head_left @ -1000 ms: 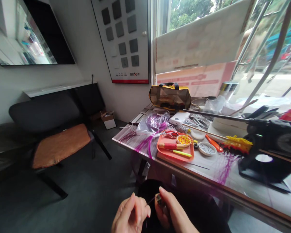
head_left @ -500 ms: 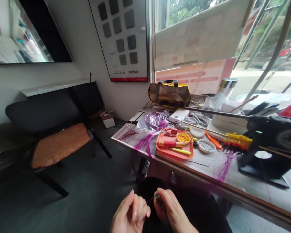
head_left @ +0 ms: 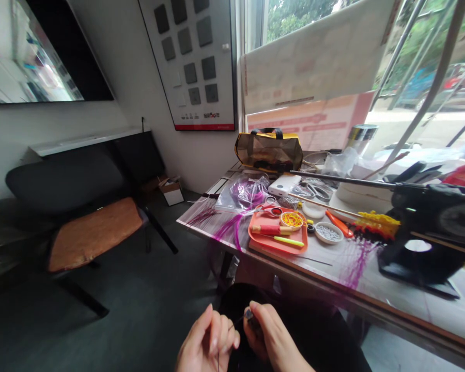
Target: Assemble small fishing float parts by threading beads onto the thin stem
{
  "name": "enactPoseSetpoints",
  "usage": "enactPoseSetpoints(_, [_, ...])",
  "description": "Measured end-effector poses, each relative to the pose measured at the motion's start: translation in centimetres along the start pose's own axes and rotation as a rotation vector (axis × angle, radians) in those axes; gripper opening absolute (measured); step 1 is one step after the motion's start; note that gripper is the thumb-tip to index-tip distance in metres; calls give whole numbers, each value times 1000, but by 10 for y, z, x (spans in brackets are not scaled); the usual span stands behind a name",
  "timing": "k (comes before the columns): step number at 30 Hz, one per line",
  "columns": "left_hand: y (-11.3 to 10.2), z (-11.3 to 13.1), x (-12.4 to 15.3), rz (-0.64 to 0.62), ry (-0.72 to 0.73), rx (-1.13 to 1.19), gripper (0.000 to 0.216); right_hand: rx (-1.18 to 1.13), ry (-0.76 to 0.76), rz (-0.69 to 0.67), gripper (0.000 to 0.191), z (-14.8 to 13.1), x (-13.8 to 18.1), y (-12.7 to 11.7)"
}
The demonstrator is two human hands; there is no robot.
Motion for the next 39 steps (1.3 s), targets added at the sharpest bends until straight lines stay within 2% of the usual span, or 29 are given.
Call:
enactPoseSetpoints(11, [-1, 0, 1, 23, -11, -32, 40, 68, -41, 7, 52, 5, -3, 3])
enactPoseSetpoints(16, [-1, 0, 0, 47, -15, -44, 41, 147, -136, 19, 50, 5, -4, 0])
enactPoseSetpoints(23, [-1, 0, 0, 39, -19, -28, 39, 203, -145, 12, 49, 12, -6, 1])
enactPoseSetpoints(30, [-1, 1, 0, 44, -24, -34, 39, 277, -228, 17, 43, 8, -7, -1])
enactPoseSetpoints(39, [1, 0, 0, 58, -22, -73, 54, 356, -338, 57, 41, 13, -5, 0])
Point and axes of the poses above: each hand's wrist, its own x-axis away from the middle knuckle, its own y-axis out of the palm, z = x × y, the point moved 1 cm from there along -x, towards the middle knuckle, and after that the axes turned 1 degree about -x, right-handed, at the moved point
